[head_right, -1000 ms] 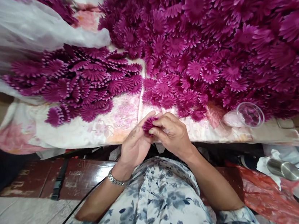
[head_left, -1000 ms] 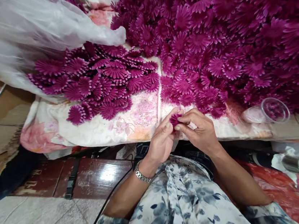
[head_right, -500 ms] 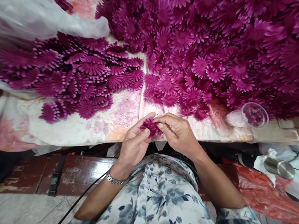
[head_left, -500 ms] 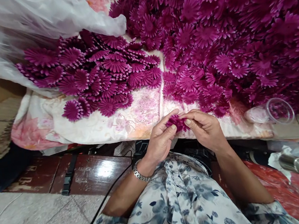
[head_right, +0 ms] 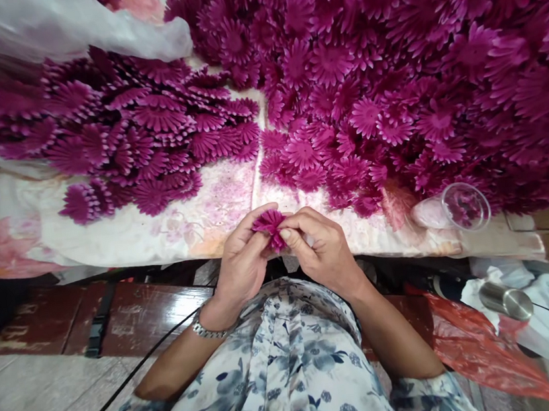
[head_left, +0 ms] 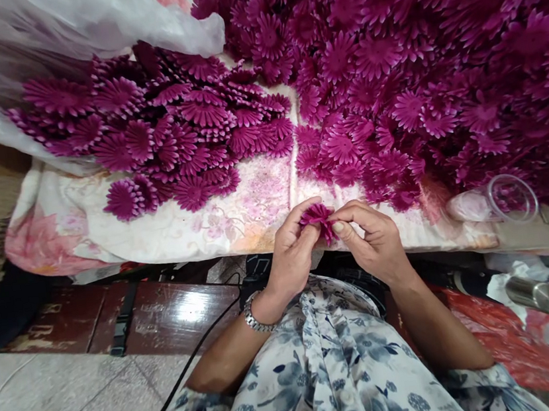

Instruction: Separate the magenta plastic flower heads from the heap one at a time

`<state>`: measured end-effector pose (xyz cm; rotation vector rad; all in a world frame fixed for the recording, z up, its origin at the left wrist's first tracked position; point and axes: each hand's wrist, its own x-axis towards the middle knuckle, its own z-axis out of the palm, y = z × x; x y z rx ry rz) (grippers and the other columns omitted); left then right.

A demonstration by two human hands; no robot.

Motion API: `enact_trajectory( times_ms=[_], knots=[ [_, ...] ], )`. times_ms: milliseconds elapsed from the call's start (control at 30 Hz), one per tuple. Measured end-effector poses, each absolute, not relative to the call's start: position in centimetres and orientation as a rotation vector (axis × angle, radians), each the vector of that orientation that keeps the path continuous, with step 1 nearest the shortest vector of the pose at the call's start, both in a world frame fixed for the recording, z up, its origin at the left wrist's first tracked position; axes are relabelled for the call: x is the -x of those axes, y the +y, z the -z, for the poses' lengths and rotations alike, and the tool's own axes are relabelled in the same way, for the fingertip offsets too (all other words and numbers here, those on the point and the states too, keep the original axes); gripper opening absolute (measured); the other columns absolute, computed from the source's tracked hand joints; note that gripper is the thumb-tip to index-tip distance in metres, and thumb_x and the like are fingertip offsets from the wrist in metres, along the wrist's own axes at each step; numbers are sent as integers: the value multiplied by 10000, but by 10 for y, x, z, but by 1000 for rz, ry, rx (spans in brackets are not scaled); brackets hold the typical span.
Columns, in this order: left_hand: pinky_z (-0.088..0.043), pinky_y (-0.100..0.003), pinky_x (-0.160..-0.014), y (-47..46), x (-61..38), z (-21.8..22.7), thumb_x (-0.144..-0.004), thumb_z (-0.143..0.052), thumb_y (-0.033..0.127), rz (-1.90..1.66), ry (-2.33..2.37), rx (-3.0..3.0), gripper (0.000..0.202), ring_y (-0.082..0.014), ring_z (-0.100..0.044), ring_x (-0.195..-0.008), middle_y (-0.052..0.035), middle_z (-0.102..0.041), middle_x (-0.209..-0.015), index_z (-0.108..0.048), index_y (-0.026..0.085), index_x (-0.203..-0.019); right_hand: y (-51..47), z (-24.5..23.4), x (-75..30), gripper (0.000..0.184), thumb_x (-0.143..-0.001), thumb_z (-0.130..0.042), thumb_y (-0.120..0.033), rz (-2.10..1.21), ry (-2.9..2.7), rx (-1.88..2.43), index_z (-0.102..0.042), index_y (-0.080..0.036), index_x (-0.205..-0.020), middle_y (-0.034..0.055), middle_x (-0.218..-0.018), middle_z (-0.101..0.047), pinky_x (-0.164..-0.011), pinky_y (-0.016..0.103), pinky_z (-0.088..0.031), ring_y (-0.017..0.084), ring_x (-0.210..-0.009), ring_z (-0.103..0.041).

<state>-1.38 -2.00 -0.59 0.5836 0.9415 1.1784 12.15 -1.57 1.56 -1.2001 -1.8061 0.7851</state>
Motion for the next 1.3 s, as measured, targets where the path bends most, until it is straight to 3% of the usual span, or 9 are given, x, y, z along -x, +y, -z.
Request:
enact_trajectory(
  times_ms=[133, 267, 400, 500, 600, 667, 800, 1033, 1300],
  knots=[
    [-444, -277, -880, -19, 12, 7, -750, -615, 207, -1203, 967, -618, 306, -147, -598, -896, -19, -669, -943, -637, 227, -1054, -17, -17, -120, 146, -879, -491, -212, -779, -1826, 1210, -632, -197, -917, 32, -824, -618, -707, 282, -473, 135, -779, -593],
    [-428, -292, -925, -18, 11, 9, -757, -606, 207, -1210, 989, -629, 309, -164, -587, -962, -26, -658, -988, -633, 231, -1064, -19, -17, -120, 167, -826, -594, -295, -778, -1840, 1231, -605, -199, -963, 35, -844, -606, -701, 289, -482, 138, -751, -578],
    [-451, -281, -871, -19, 13, 10, -763, -606, 215, -1182, 976, -673, 306, -158, -586, -917, -25, -645, -977, -621, 231, -1068, -18, -15, -119, 139, -791, -639, -266, -762, -1846, 1233, -586, -200, -900, 14, -810, -585, -683, 267, -472, 128, -738, -563],
    [-470, -276, -814, -20, 13, 10, -769, -611, 234, -1143, 975, -699, 292, -156, -579, -880, -33, -629, -966, -614, 221, -1061, -18, -15, -120, 48, -837, -562, -214, -763, -1830, 1226, -591, -196, -870, 8, -777, -587, -669, 261, -461, 120, -715, -565],
    [-472, -250, -742, -21, 13, 10, -764, -623, 251, -1150, 974, -706, 258, -140, -568, -807, -25, -614, -912, -610, 212, -1018, -18, -16, -122, 90, -864, -506, -203, -803, -1819, 1211, -595, -195, -876, 12, -773, -591, -669, 264, -455, 124, -726, -572],
    [-457, -229, -705, -20, 13, 10, -759, -625, 247, -1179, 977, -707, 224, -126, -552, -768, -13, -601, -879, -602, 208, -978, -19, -17, -124, 78, -844, -548, -238, -833, -1825, 1194, -583, -194, -898, 10, -778, -581, -674, 265, -455, 126, -731, -565],
    [-418, -193, -647, -19, 11, 9, -743, -616, 187, -1203, 1016, -758, 165, -95, -506, -700, 15, -566, -807, -575, 202, -902, -21, -16, -124, 251, -733, -689, -289, -758, -1900, 1228, -534, -197, -908, 7, -805, -560, -674, 263, -458, 135, -739, -547],
    [-443, -195, -615, -18, 12, 1, -714, -628, 190, -1148, 985, -696, 137, -81, -493, -639, 35, -543, -741, -547, 192, -825, -25, -15, -124, 76, -815, -543, -171, -695, -1869, 1269, -541, -185, -889, 5, -788, -557, -671, 246, -441, 118, -716, -550],
    [-512, -251, -623, -18, 12, -4, -696, -597, 188, -1081, 929, -612, 242, -109, -552, -667, 17, -579, -765, -601, 202, -937, -23, -14, -130, 104, -827, -518, -173, -870, -1651, 1333, -594, -189, -896, -6, -777, -579, -650, 242, -432, 108, -698, -549]
  ],
)
